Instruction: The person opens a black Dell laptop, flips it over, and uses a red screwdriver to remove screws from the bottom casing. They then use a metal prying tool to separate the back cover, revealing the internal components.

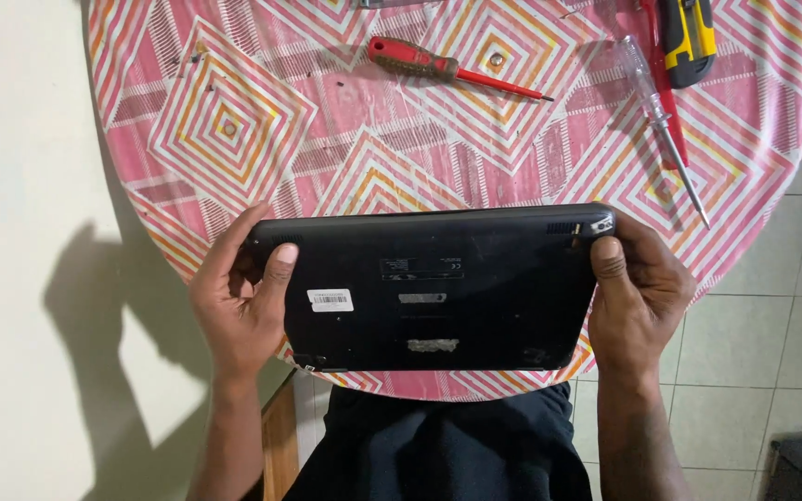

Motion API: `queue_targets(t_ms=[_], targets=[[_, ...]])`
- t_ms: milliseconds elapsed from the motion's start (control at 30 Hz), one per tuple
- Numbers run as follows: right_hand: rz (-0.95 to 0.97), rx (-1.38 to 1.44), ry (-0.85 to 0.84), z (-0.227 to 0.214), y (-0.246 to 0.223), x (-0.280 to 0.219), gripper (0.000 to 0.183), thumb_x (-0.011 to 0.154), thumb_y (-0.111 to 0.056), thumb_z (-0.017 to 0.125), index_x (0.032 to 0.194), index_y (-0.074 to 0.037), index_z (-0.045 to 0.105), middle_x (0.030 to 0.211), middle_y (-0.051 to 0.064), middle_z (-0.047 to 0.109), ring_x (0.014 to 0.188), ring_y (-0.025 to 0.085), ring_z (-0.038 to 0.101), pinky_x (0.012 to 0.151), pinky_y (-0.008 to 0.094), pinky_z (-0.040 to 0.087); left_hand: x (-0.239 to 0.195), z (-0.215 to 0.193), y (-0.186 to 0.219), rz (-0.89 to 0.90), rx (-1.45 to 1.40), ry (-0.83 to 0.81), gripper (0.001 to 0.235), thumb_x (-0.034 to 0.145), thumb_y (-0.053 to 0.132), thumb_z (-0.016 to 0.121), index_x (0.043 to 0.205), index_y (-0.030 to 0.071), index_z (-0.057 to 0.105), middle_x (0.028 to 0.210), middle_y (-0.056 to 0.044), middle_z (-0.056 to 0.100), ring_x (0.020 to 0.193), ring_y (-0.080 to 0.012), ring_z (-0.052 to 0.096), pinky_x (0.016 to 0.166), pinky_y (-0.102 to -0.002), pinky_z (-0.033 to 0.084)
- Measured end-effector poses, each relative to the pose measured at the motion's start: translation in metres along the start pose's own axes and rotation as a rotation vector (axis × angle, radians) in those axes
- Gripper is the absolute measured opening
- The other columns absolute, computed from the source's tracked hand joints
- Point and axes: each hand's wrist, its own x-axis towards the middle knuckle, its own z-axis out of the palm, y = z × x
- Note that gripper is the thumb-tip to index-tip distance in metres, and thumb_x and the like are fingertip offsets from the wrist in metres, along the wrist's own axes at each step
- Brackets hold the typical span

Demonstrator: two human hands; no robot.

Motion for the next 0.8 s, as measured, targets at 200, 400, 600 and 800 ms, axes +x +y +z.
queue_targets(t_ms=[200,400,600,800], targets=[[0.045,0.098,-0.138,0.003,-0.005,0.004,0.041,0.09,0.0,0.062,0.128,0.01,0.055,0.1,0.022,0.063,0.098,0.027,0.063,0.092,0.043,0.053,0.001,0.001,-0.014,-0.016,-0.107,-0.042,0.039,0.091,-0.003,0.062,0.129,-0.007,0.057,0.1,-0.025,0.061,0.092,-0.0267,0.062,0.079,-0.042,0.057],[0.11,-0.013,-0.15,-0.001,-0.004,0.004,0.045,0.083,0.005,0.069,0.126,0.011,0.057,0.099,0.023,0.062,0.09,0.031,0.063,0.075,0.04,0.058,-0.007,0.004,-0.034,-0.089,-0.045,-0.067,0.044,0.083,-0.01,0.062,0.127,-0.006,0.06,0.095,-0.027,0.061,0.084,-0.0301,0.064,0.068,-0.041,0.058],[0.096,-0.237,-0.194,0.001,-0.013,0.007,0.054,0.076,0.004,0.078,0.124,0.016,0.057,0.099,0.03,0.055,0.087,0.04,0.06,0.067,0.046,0.056,-0.008,0.008,-0.023,-0.163,0.047,-0.14,0.049,0.08,-0.007,0.063,0.129,-0.002,0.061,0.097,-0.031,0.064,0.087,-0.0379,0.066,0.063,-0.045,0.057],[0.082,-0.351,-0.203,0.006,-0.008,0.017,0.042,0.08,-0.003,0.08,0.115,0.014,0.065,0.09,0.026,0.059,0.071,0.034,0.061,0.058,0.039,0.053,0.004,0.012,0.014,-0.197,0.26,-0.229,0.049,0.085,0.011,0.068,0.131,-0.001,0.057,0.111,-0.033,0.056,0.102,-0.056,0.058,0.075,-0.058,0.055]])
